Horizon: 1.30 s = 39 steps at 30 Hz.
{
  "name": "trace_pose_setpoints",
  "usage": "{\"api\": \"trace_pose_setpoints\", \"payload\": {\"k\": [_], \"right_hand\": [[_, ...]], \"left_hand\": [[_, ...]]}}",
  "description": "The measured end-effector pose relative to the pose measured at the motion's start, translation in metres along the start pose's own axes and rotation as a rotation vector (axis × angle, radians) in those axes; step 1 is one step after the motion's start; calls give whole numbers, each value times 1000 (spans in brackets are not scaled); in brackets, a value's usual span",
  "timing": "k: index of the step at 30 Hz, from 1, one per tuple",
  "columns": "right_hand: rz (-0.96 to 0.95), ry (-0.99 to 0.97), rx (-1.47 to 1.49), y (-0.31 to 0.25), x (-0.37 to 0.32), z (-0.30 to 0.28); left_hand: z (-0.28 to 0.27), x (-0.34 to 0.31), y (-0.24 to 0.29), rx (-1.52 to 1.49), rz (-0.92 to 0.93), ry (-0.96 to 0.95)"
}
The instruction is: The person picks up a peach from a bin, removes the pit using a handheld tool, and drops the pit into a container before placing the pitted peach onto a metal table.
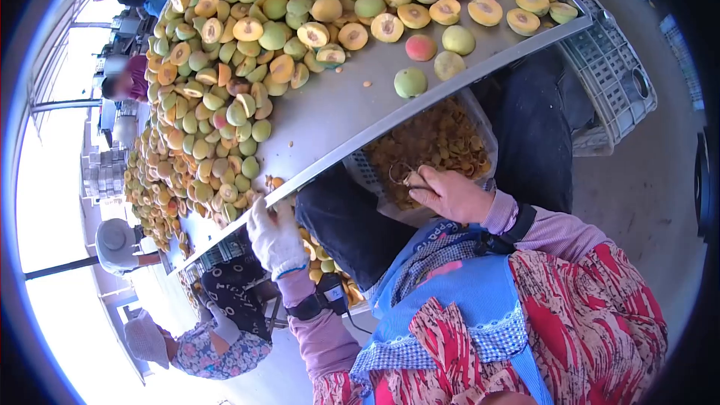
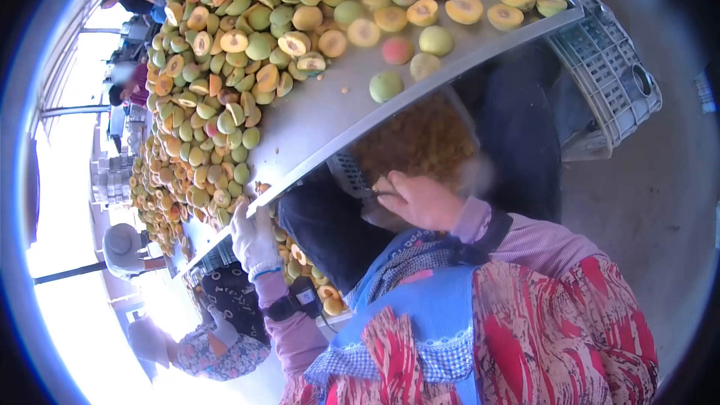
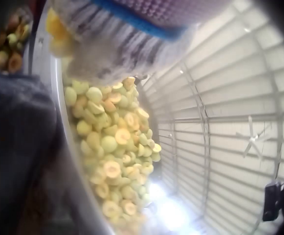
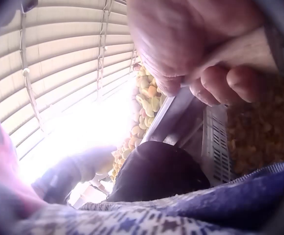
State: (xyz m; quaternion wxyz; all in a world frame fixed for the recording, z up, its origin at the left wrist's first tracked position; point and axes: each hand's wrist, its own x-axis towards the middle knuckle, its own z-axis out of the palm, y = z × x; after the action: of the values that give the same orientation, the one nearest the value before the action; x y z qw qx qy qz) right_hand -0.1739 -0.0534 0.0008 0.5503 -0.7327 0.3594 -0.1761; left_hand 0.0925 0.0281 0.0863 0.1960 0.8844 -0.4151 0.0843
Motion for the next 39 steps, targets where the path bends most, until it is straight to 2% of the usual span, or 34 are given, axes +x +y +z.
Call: {"api": "trace_pose_setpoints", "payload": {"k": [1,2,5,7,8,10,11,12,14,15,16,17,18,19,20,22,24,26,27,28,29,34,36,37,39], "right_hand": [[-15,-23,63,-4,-1,-3],[-14,-19,65,-6,-1,-4],[82,110,258,-3,-1,-9],[115,168,297,3,-2,-15],[141,215,341,5,-2,-19],[134,258,350,12,-4,-18],[125,291,360,15,-5,-17],[121,304,356,18,-5,-17],[73,310,459,19,-4,-16],[62,313,457,14,-4,-20],[177,225,617,5,-6,-24],[290,131,771,-2,-7,-27],[275,131,768,-7,-7,-28],[272,97,771,-10,-9,-28],[270,64,772,-13,-11,-30],[284,50,762,-20,-12,-31],[310,17,758,-26,-12,-26],[81,26,548,-31,-11,-18],[85,17,546,-30,-9,-12],[-11,57,424,-27,-7,-4],[-104,95,305,-26,-7,3],[-97,61,227,-36,-7,10],[63,79,503,-42,-5,11],[210,-10,703,-51,-7,3],[163,9,661,-49,-5,6]], "left_hand": [[1,5,28,-38,249,-52],[22,13,49,-336,219,-102],[70,33,126,-517,503,-396],[101,45,163,-460,810,-432],[114,55,173,-468,820,-430],[142,73,181,-531,911,-747],[153,84,182,-431,826,-744],[154,88,185,-435,840,-740],[153,91,184,-190,842,-561],[151,92,184,-133,858,-570],[148,93,183,-128,860,-562],[146,94,183,-81,679,-613],[141,96,185,-36,498,-660],[134,93,178,-277,326,-642],[128,89,169,-281,330,-632],[112,76,150,-1504,-352,-873],[76,50,137,-1722,-625,-965],[63,21,120,-1697,-679,-899],[61,9,111,-1696,-663,-941],[61,-2,106,-1697,-648,-986],[66,-18,108,-1708,-764,-799],[78,-54,92,-1680,-778,-639],[79,-60,94,-1823,-927,-568],[68,-64,96,-1807,-930,-658],[68,-64,97,-1856,-932,-634]]}}
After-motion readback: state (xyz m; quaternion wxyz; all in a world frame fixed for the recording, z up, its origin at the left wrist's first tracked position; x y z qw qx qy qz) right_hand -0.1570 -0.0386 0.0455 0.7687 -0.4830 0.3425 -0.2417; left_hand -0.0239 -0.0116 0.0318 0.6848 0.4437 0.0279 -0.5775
